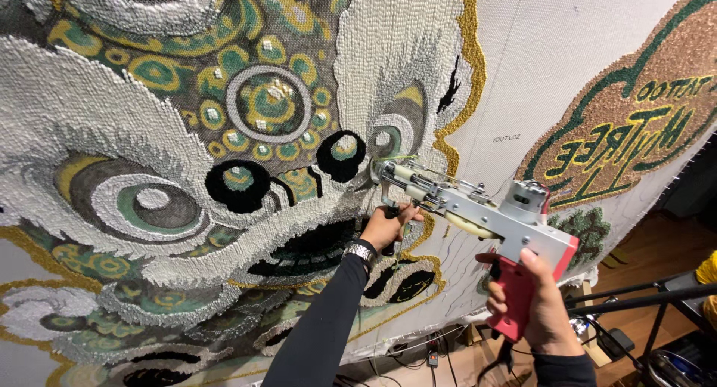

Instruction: The person selects a ball of light green yarn from a storage cart and threads it into a handheld tufting gun. They then use the tool to apply the yarn onto a large canvas featuring a pre-drawn design of a stylized lion head, filling in a specific section of the artwork.

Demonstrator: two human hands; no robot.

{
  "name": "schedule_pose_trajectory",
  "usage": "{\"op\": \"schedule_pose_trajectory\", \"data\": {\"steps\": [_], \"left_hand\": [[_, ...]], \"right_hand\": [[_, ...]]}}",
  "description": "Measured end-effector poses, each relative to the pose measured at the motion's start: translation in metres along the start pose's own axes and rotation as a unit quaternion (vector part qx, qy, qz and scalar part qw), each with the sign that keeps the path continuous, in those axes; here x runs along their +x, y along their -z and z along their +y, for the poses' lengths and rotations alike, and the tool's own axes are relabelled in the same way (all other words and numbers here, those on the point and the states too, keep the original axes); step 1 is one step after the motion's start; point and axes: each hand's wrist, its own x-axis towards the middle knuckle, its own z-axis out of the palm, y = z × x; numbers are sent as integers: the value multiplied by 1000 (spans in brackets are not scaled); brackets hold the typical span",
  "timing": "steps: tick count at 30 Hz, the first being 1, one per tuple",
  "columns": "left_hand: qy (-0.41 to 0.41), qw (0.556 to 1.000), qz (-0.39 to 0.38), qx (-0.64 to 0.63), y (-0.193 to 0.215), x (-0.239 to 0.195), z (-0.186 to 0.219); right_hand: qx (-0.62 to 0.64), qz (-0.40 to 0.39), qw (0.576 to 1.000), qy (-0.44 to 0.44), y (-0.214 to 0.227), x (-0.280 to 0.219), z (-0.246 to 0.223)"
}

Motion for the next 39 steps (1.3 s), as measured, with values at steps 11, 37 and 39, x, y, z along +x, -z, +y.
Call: {"op": "schedule_pose_trajectory", "data": {"steps": [11, 37, 39], "left_hand": [[46, 992, 38, 108, -41, -27, 30], [45, 996, 17, 70, -38, -39, 42], [49, 997, 7, 63, -36, -39, 40]], "right_hand": [[13, -52, 998, -19, 42, -24, -10], [107, -78, 991, 26, 59, -16, 17], [94, -49, 994, 20, 58, -14, 21]]}}
